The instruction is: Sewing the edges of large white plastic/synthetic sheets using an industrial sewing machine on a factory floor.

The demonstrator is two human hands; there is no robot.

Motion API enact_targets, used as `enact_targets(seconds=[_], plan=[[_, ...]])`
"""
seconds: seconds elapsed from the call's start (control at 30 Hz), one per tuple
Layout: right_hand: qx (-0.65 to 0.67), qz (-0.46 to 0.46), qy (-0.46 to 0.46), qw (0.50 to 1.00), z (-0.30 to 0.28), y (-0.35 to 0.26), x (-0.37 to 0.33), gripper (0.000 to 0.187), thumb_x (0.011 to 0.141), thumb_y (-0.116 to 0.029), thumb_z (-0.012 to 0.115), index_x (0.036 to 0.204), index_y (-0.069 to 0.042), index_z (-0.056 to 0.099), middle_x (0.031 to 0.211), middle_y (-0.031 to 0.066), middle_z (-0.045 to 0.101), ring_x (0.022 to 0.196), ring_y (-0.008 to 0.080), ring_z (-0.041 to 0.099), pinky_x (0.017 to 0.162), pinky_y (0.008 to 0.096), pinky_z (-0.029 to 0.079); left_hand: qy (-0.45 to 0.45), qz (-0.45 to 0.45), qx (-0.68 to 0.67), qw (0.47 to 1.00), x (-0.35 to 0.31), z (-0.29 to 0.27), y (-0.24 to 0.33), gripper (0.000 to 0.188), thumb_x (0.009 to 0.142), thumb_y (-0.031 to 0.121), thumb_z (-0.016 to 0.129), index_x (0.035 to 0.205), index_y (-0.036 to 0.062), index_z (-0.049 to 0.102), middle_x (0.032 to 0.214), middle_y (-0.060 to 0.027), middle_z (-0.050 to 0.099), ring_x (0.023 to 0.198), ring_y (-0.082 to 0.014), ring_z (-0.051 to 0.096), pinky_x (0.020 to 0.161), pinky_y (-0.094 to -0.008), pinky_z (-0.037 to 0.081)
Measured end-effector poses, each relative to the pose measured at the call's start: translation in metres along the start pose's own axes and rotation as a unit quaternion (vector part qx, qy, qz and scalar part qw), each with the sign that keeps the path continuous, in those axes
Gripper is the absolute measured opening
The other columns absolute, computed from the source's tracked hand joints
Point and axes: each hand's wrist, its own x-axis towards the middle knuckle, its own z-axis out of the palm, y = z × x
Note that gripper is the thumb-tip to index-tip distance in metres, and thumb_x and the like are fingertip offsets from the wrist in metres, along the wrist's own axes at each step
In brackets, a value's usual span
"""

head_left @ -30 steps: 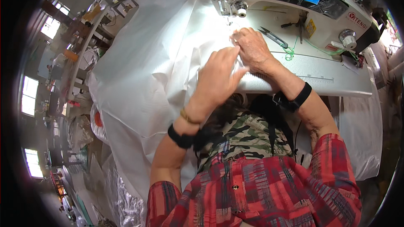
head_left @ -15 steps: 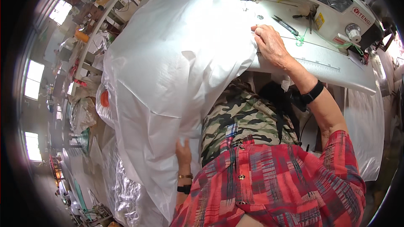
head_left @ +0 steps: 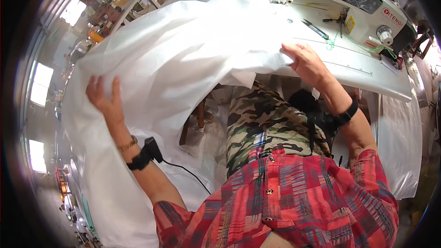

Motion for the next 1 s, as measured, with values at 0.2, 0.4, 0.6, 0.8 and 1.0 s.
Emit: enact_targets(seconds=[0.2, 0.4, 0.6, 0.8, 1.0], plan=[[0.104, 0.111, -0.14, 0.978, 0.022, 0.032, -0.046, 0.044, 0.098, -0.036, 0.056, 0.115, 0.005, 0.055, 0.113, 0.017, 0.067, 0.101, 0.0218, 0.067, 0.082, 0.0315, 0.055, -0.268, -0.092, -0.069, 0.956, -0.1, 0.077, -0.051, 0.041, 0.086, 0.032, 0.072, 0.105, -0.0035, 0.067, 0.116, -0.0265, 0.061, 0.109, -0.0392, 0.056, 0.098, -0.0444, 0.043], [-0.027, 0.021, -0.009, 0.999, -0.006, 0.045, -0.047, 0.043, 0.095, -0.038, 0.061, 0.084, 0.003, 0.066, 0.075, 0.0089, 0.068, 0.069, 0.0155, 0.068, 0.066, 0.0279, 0.056, -0.347, -0.148, -0.252, 0.891, -0.178, 0.106, 0.028, 0.033, 0.089, 0.025, 0.068, 0.105, -0.0038, 0.065, 0.109, -0.0226, 0.062, 0.102, -0.0393, 0.057, 0.092, -0.0458, 0.044], [-0.192, -0.083, 0.041, 0.977, -0.012, 0.031, -0.062, 0.037, 0.097, -0.026, 0.059, 0.071, 0.001, 0.064, 0.06, 0.0037, 0.062, 0.055, 0.0092, 0.059, 0.05, 0.0235, 0.047, -0.315, 0.032, -0.194, 0.929, -0.211, 0.108, 0.012, 0.035, 0.091, 0.028, 0.064, 0.112, -0.0004, 0.063, 0.111, -0.0191, 0.06, 0.103, -0.0371, 0.054, 0.093, -0.0445, 0.042], [-0.205, -0.005, 0.101, 0.973, -0.031, 0.055, -0.084, 0.037, 0.096, -0.025, 0.06, 0.068, 0.0, 0.06, 0.054, 0.0032, 0.058, 0.05, 0.0085, 0.054, 0.048, 0.0273, 0.044, -0.329, -0.14, -0.244, 0.901, -0.238, 0.133, 0.02, 0.038, 0.092, 0.028, 0.062, 0.118, -0.0002, 0.058, 0.124, -0.0189, 0.053, 0.119, -0.0368, 0.042, 0.106, -0.0442, 0.03], [-0.402, -0.219, 0.23, 0.859, -0.052, 0.01, -0.08, 0.03, 0.088, -0.031, 0.069, 0.073, -0.007, 0.06, 0.062, 0.0103, 0.058, 0.057, 0.0291, 0.056, 0.054, 0.0378, 0.044, -0.198, -0.42, -0.412, 0.784, -0.235, 0.126, 0.083, 0.049, 0.097, 0.011, 0.052, 0.142, -0.0009, 0.04, 0.141, -0.0121, 0.044, 0.133, -0.0255, 0.038, 0.113, -0.0384, 0.033]])
